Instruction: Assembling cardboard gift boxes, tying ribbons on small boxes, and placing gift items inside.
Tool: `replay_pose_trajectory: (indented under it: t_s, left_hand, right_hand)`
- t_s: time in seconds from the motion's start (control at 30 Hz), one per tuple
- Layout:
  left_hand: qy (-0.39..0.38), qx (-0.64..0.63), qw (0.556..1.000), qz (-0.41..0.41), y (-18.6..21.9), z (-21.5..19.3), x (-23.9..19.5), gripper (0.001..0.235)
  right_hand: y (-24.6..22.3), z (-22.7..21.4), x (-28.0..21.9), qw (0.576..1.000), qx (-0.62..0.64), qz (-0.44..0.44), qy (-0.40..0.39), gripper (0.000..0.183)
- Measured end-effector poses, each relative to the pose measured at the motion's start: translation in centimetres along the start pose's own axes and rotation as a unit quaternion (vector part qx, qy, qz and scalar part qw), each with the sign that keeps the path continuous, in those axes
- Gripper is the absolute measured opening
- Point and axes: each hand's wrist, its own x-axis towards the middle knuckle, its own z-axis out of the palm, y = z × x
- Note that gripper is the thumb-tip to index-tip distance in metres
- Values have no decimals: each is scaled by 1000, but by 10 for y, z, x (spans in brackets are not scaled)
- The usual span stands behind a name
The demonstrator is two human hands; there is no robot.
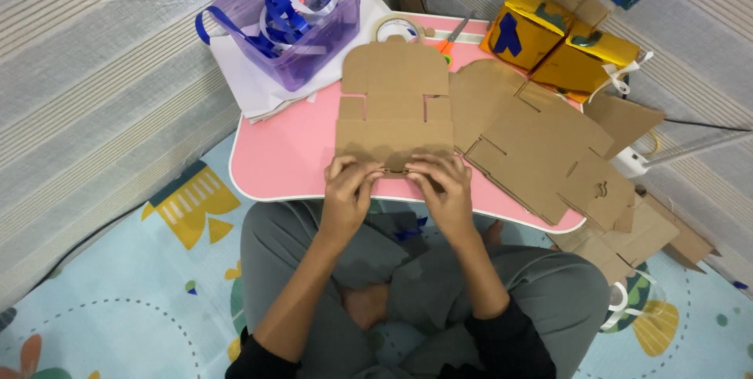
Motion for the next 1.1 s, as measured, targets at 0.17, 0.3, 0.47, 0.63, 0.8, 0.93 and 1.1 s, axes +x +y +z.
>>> replay_pose_trajectory:
  t_s: [0.17,0.3,0.47,0.63,0.8,0.93,1.1]
  left_hand:
    - [15,156,985,72,-7,7,-5,12]
    - [8,251,961,113,3,0,-1,12]
    - [-54,157,984,61,5,-12,-8,12]
    - [-132,-16,980,-148,16,-22,5,20]
    - [-137,-37,964,-224,37,-28,22,19]
    - [-142,-42,959,-240,31,-29,19,25]
    - [-235,-17,961,-142,-3,-28,-2,32]
  right_hand:
    - [0,11,-2,993,-94,-54,55,11]
    - [-1,10,-5,988,-120,-70,64,11]
    - [30,14,-15,1000,-2,-6,2,13]
    - [33,9,-12,993,55,90,-60,23]
    - [18,3,2,987,87,122,-64,14]
    - [7,0,5,983,106,139,-55,20]
    - [4,-8,-4,989,3,36,-141,18]
